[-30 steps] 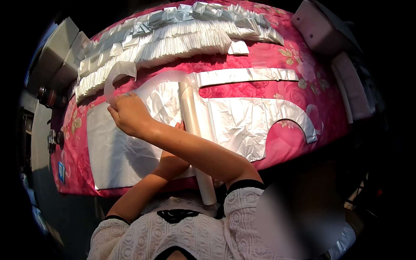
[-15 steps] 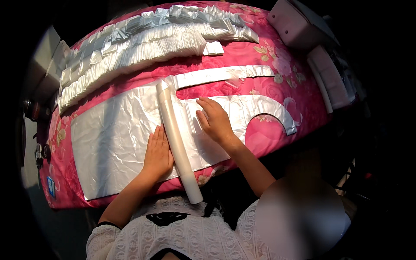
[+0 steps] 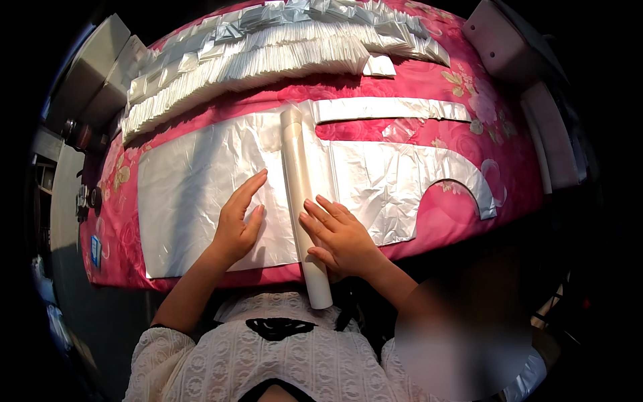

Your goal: The person repeatedly unrolls a roll of white material, folds it into small rectangular packets, and places them on a pink patterned surface. The person handles the roll and the folded packets by hand throughout the clip.

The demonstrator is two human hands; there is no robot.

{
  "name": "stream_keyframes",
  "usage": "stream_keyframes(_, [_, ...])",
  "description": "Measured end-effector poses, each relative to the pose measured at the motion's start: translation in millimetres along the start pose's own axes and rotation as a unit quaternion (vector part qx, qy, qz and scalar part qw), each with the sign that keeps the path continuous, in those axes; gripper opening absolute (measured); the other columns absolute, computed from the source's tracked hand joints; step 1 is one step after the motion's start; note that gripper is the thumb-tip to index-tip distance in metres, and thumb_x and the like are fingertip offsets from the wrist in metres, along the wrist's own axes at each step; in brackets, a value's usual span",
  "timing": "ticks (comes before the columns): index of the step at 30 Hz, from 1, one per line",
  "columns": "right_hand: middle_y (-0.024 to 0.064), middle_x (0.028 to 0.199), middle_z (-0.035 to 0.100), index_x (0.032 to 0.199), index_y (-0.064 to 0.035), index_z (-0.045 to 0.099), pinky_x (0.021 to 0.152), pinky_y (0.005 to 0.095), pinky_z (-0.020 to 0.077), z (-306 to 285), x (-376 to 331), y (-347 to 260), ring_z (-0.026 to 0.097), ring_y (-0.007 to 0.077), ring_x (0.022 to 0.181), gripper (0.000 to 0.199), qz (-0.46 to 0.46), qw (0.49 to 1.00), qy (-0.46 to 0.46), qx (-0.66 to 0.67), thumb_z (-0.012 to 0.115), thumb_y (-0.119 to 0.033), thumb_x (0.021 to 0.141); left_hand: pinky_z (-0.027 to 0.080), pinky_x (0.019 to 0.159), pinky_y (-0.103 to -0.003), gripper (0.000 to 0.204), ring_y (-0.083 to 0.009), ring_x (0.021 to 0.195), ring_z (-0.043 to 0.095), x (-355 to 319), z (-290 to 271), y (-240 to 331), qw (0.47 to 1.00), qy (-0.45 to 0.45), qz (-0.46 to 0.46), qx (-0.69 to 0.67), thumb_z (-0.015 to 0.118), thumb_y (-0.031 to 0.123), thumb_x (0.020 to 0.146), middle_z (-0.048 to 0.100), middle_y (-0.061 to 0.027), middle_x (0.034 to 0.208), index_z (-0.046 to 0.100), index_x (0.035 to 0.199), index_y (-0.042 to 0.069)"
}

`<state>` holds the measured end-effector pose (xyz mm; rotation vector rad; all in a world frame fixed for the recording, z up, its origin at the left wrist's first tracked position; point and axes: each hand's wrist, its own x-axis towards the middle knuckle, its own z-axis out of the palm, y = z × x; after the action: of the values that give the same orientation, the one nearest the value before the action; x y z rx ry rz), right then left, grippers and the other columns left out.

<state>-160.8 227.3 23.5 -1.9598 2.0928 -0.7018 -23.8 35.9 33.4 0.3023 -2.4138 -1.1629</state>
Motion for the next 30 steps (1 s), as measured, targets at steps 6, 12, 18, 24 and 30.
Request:
stream_keyframes(6, [0.013, 0.138, 0.037, 0.127, -0.0025, 0.045, 0.109, 0.0476, 0.0139, 40, 64, -43, 0.025, 0.0288, 0.133, 0.057, -0.115, 0.99, -0.068, 0.045, 0.053, -0.039, 0.084, 0.03, 0.103, -0.034, 0.042, -0.0232, 0.124, 0.04, -35, -51, -16, 0.986, 0.07, -0.118, -0.098, 0.037, 0.009, 0.089, 0.043, -0.0144, 0.134, 0.04, 0.13, -0.003])
stream_keyframes(12, [0.0166, 0.124, 0.052, 0.121, 0.0013, 0.051, 0.099, 0.0413, 0.0354, 59, 134, -138, 0.044, 0.0306, 0.121, 0.048, -0.306, 0.855, -0.201, 0.366, 0.052, -0.033, 0.087, 0.032, 0.099, -0.032, 0.045, -0.0212, 0.12, 0.044, -111, -119, -49, 0.939, 0.202, -0.216, -0.174, 0.031, 0.029, 0.097, 0.046, -0.0128, 0.13, 0.042, 0.128, -0.002])
stream_keyframes(18, [0.0154, 0.126, 0.049, 0.121, -0.0037, 0.051, 0.1, 0.043, 0.0326, 64, 185, -86, 0.04, 0.0322, 0.123, 0.046, -0.248, 0.958, -0.072, 0.126, 0.055, -0.031, 0.084, 0.034, 0.097, -0.032, 0.048, -0.0204, 0.118, 0.046, -202, -149, -55, 0.9, 0.258, -0.302, -0.177, 0.032, 0.035, 0.097, 0.047, -0.0122, 0.129, 0.043, 0.127, 0.0])
stream_keyframes(24, [0.0117, 0.138, 0.038, 0.13, -0.0085, 0.044, 0.106, 0.0477, 0.0228, 132, 246, -114, 0.028, 0.031, 0.131, 0.057, -0.349, 0.931, -0.102, 0.011, 0.053, -0.041, 0.084, 0.039, 0.093, -0.032, 0.039, -0.0208, 0.111, 0.05, -220, -142, -33, 0.907, 0.242, -0.327, -0.107, 0.043, 0.019, 0.093, 0.049, -0.0129, 0.125, 0.043, 0.127, -0.001])
stream_keyframes(30, [0.0175, 0.129, 0.045, 0.121, -0.0019, 0.05, 0.108, 0.0475, 0.0166, 203, 292, -208, 0.03, 0.0341, 0.129, 0.048, -0.175, 0.984, -0.016, 0.027, 0.054, -0.025, 0.08, 0.041, 0.089, -0.038, 0.075, -0.032, 0.102, 0.051, -222, -136, -23, 0.874, 0.167, -0.411, 0.195, 0.071, 0.019, 0.07, 0.048, -0.0217, 0.114, 0.031, 0.131, -0.002])
